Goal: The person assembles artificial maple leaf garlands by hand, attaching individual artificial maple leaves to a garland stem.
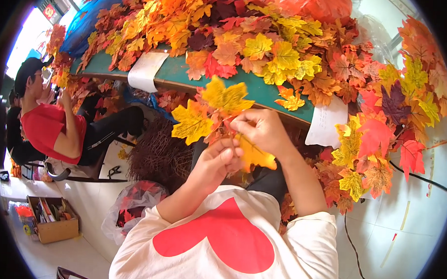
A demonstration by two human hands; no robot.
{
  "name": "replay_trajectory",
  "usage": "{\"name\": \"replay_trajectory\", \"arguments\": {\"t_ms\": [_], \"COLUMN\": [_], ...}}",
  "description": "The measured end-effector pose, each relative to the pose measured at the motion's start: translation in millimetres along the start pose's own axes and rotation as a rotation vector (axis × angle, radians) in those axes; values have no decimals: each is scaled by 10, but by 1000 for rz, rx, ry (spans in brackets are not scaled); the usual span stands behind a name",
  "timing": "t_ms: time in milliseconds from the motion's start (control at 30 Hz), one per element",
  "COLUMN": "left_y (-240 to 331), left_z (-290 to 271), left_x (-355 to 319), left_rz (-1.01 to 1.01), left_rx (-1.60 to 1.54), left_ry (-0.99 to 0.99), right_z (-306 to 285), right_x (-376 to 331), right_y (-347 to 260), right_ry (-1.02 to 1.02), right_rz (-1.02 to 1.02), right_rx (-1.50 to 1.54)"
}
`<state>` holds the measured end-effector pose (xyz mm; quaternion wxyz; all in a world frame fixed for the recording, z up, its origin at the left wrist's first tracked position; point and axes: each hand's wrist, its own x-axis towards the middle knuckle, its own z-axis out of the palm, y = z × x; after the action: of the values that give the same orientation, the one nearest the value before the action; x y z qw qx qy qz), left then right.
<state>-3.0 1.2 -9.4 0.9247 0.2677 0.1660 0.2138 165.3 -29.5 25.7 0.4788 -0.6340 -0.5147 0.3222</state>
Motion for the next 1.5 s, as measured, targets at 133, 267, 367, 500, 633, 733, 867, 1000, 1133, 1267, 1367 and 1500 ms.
{"name": "replay_trajectory", "arguments": {"t_ms": [133, 267, 367, 500, 633, 733, 867, 1000, 1133, 1267, 1367, 1500], "left_y": [-60, -73, -91, 19, 99, 107, 16, 140, 256, 286, 287, 314], "left_z": [-137, -227, -419, -361, -258, -177, -327, -225, -156, -65, -89, -110], "left_x": [-64, -133, -224, -359, -498, -445, -265, -164, -68, 19, 55, 94], "left_rz": [111, 268, 343, 244, 140, 31, -180, -109, -79, -76, -81, -93], "left_rx": [267, 318, 324, 176, 54, -65, -255, -331, -408, -391, -407, -408], "left_ry": [163, 322, 417, 474, 378, 347, 370, 233, 191, 151, 83, 88], "right_z": [110, 128, 218, 454, 586, 646, 545, -180, -1642, -2668, -2898, -2927], "right_x": [1, 112, 149, 67, 61, 133, 248, 406, 845, 762, 813, 868], "right_y": [-241, -196, -141, -125, -235, -89, 27, -136, 355, 911, 1230, 1201], "right_ry": [3, -112, -359, -402, -251, -246, -333, -95, 842, 1391, 1274, 1125], "right_rz": [-44, -16, 22, -138, -574, -447, -281, -269, -96, 233, 224, 350], "right_rx": [-243, 16, 520, 450, -145, -389, -402, 94, -443, -973, -1000, -1021]}}
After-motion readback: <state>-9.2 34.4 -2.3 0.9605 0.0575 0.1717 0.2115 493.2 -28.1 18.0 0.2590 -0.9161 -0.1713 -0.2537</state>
